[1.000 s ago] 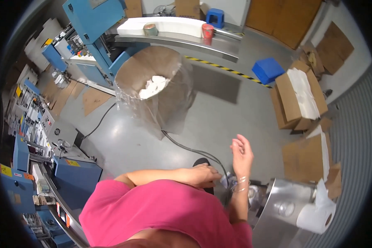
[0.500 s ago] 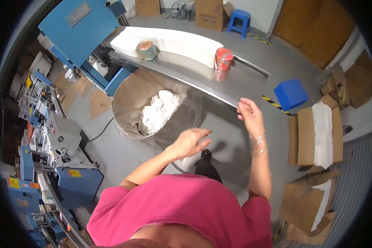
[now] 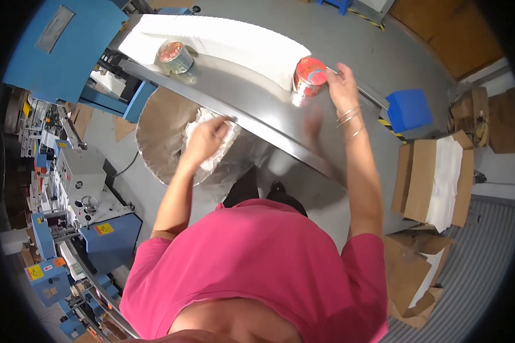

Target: Operating a napkin folding machine and placing finished napkins onto a conveyor belt.

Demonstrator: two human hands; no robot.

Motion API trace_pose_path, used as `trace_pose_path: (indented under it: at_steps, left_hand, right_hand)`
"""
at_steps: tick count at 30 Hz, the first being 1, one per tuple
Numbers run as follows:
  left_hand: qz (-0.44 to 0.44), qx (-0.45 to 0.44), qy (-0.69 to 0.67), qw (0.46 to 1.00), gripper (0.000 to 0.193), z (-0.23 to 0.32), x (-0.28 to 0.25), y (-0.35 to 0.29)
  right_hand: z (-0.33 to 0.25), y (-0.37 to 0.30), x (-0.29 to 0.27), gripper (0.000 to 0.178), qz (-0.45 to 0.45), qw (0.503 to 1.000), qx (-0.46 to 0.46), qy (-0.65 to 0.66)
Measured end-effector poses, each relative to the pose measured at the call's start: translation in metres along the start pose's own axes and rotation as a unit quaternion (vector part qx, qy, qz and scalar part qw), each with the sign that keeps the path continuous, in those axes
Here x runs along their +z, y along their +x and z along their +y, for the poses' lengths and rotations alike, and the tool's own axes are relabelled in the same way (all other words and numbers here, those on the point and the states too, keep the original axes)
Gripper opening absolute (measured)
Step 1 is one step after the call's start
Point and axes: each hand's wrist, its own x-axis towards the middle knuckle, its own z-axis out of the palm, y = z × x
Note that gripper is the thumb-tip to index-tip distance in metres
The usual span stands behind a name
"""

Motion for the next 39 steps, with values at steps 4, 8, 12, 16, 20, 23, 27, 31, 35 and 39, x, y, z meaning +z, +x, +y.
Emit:
trace_pose_path:
  at_steps: [4,8,12,16,20,23,27,31,35,39]
  left_hand:
    - [0.2,0.055,0.135,0.969,0.017,-0.076,-0.067,0.078]
    - [0.25,0.153,0.211,0.933,0.014,-0.109,-0.137,0.149]
    - [0.126,0.292,0.231,0.919,0.019,-0.139,-0.162,0.225]
    - [0.056,0.375,0.239,0.894,0.022,-0.142,-0.159,0.28]
    - [-0.077,0.4,0.231,0.884,0.034,-0.133,-0.151,0.308]
    - [-0.111,0.407,0.231,0.876,0.035,-0.133,-0.142,0.318]
    - [-0.136,0.411,0.255,0.865,0.035,-0.139,-0.141,0.323]
    - [-0.119,0.431,0.234,0.864,0.041,-0.141,-0.139,0.326]
    - [-0.129,0.437,0.233,0.859,0.042,-0.139,-0.14,0.328]
    - [-0.125,0.447,0.245,0.851,0.04,-0.139,-0.14,0.332]
  right_hand:
    - [-0.049,0.014,0.024,0.044,-0.029,0.996,0.018,0.084]
    - [-0.083,0.01,0.094,0.032,-0.164,0.968,0.112,0.153]
    - [-0.078,0.038,0.172,0.03,-0.216,0.952,0.123,0.178]
    - [-0.073,0.081,0.24,0.024,-0.16,0.959,0.15,0.179]
    - [-0.068,0.104,0.277,0.026,-0.14,0.968,0.145,0.149]
    - [-0.063,0.109,0.284,0.026,-0.124,0.973,0.16,0.113]
    - [-0.059,0.111,0.29,0.024,-0.095,0.977,0.168,0.096]
    - [-0.064,0.111,0.294,0.023,-0.085,0.98,0.158,0.084]
    - [-0.06,0.116,0.3,0.021,-0.08,0.983,0.159,0.043]
    - [-0.059,0.115,0.303,0.02,-0.063,0.986,0.155,0.024]
